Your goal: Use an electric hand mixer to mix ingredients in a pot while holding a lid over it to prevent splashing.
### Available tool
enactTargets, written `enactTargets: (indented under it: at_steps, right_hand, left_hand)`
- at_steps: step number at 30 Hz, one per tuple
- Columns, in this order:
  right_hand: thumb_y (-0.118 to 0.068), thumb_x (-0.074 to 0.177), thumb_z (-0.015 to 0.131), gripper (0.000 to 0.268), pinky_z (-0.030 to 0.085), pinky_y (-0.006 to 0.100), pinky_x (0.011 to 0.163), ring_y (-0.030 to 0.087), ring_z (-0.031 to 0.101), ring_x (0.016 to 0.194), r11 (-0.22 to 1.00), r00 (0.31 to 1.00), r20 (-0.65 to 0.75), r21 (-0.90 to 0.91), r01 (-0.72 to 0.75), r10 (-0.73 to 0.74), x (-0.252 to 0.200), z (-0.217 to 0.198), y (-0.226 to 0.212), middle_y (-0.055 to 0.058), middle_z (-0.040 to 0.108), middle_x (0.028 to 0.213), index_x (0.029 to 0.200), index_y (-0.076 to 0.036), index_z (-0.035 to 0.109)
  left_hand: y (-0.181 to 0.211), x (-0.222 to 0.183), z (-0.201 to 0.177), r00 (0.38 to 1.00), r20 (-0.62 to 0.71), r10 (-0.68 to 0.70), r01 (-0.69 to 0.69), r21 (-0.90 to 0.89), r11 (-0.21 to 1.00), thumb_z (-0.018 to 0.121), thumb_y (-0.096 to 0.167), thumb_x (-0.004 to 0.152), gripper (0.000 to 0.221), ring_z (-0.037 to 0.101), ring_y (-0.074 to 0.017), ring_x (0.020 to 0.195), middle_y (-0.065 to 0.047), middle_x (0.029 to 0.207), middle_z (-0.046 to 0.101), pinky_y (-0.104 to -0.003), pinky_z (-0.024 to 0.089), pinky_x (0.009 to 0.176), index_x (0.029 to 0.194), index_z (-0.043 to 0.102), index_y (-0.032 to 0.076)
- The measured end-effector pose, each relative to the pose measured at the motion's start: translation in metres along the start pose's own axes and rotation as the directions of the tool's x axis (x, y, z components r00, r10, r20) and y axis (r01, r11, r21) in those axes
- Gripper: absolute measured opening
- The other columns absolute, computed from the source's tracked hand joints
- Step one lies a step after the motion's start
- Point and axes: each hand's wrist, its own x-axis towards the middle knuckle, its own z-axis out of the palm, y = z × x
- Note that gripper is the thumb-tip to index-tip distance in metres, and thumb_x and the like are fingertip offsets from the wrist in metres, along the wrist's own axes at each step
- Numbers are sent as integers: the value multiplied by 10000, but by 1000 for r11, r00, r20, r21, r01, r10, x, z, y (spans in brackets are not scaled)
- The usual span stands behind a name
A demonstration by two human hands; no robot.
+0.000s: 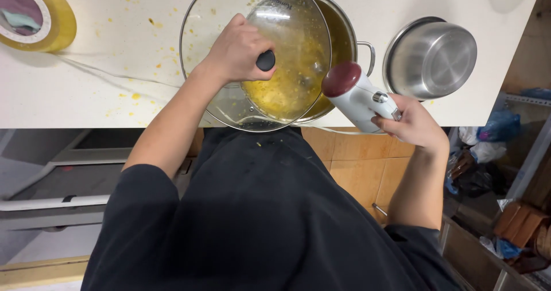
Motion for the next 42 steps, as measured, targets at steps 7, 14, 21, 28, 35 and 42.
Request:
enactTargets:
  at_steps: [7,14,21,28,35,42]
  right_hand:
    - [-8,820,720,280,455,243,628,53,514,715,997,1000,1,-69,20,-20,-11,6,16,-28,628,815,1098,-11,686]
    - [3,812,706,314,498,249,769,62,565,852,995,997,1,-63,72,-72,-16,12,20,-9,673,900,1126,0,694]
    - [5,795,709,318,508,250,766,62,583,844,995,998,15,-86,59,-58,-21,15,20,-5,702,896,1113,-1,696]
    - [3,796,717,291,500,258,745,74,571,822,995,1000,8,-92,26,-25,-22,10,27,7,687,866,1088,5,706]
    - [-11,794,714,286,494,246,749,67,570,820,986,997,-14,-154,68,-71,-12,9,11,-13,678,863,1079,0,695]
    - [-36,816,731,224,469,266,664,75,545,752,970,998,12,-235,66,-65,7,2,-9,1,663,789,1036,1,710]
  left_hand:
    - [-16,27,3,988,131,86,-83,-30,996,826,321,730,221,607,-206,715,-4,713,645,-360,405,806,810,705,154]
    - [-30,50,20,961,198,195,-181,-87,980,825,329,730,252,622,-208,782,-6,764,670,-365,425,902,870,721,146]
    - [-29,54,33,953,193,233,-211,-125,969,826,316,719,267,629,-213,824,-8,794,679,-366,433,921,894,725,140]
    - [-25,43,36,962,183,203,-176,-152,973,828,312,724,272,626,-220,818,-13,807,688,-363,434,904,899,729,130]
    - [-25,32,29,976,144,165,-148,-125,981,831,320,728,276,631,-218,804,-13,798,691,-365,436,916,910,742,132]
    - [-28,22,12,983,132,130,-119,-88,989,828,324,736,265,621,-213,794,-9,798,690,-358,432,911,902,734,140]
